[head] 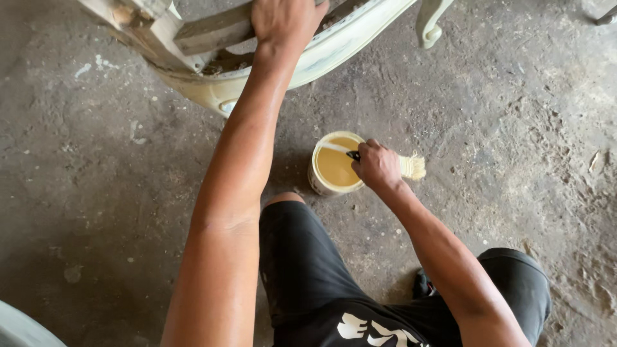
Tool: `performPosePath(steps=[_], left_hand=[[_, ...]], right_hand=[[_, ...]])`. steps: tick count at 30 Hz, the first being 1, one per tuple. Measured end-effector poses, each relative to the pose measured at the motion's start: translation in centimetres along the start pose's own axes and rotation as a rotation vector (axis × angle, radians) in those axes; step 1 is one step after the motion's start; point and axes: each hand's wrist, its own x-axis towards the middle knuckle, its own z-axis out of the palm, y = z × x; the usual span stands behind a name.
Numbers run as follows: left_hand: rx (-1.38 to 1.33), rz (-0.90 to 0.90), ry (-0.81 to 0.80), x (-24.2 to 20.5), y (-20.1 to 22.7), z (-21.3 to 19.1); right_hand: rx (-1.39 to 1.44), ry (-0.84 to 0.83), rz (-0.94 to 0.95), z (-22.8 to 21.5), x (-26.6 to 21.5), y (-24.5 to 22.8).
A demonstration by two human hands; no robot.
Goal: The person paints the legs and frame of a white wooden chair with a yellowish liquid using a paintbrush. They repeatedly dip the brush into a container and apply the finish to the ornate carvings and legs of the chair.
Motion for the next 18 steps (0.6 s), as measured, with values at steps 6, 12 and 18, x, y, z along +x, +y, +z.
performPosePath(steps=[6,12,18], left_hand=[[0.206,-0.135,-0.343,-1.6,2.7,-1.1],[0.181,-0.312,-0.561,-5.6,7.3,-1.6],[0.214,-0.289,-0.538,-11.3,10.4,0.2]], right_hand=[[0.039,0.098,-0.171,0.3,-4.0,5.2],[0.138,0.119,-0.298,0.7,-4.7,9.3],[0.192,0.034,-0.369,1.0,-5.2,12.1]])
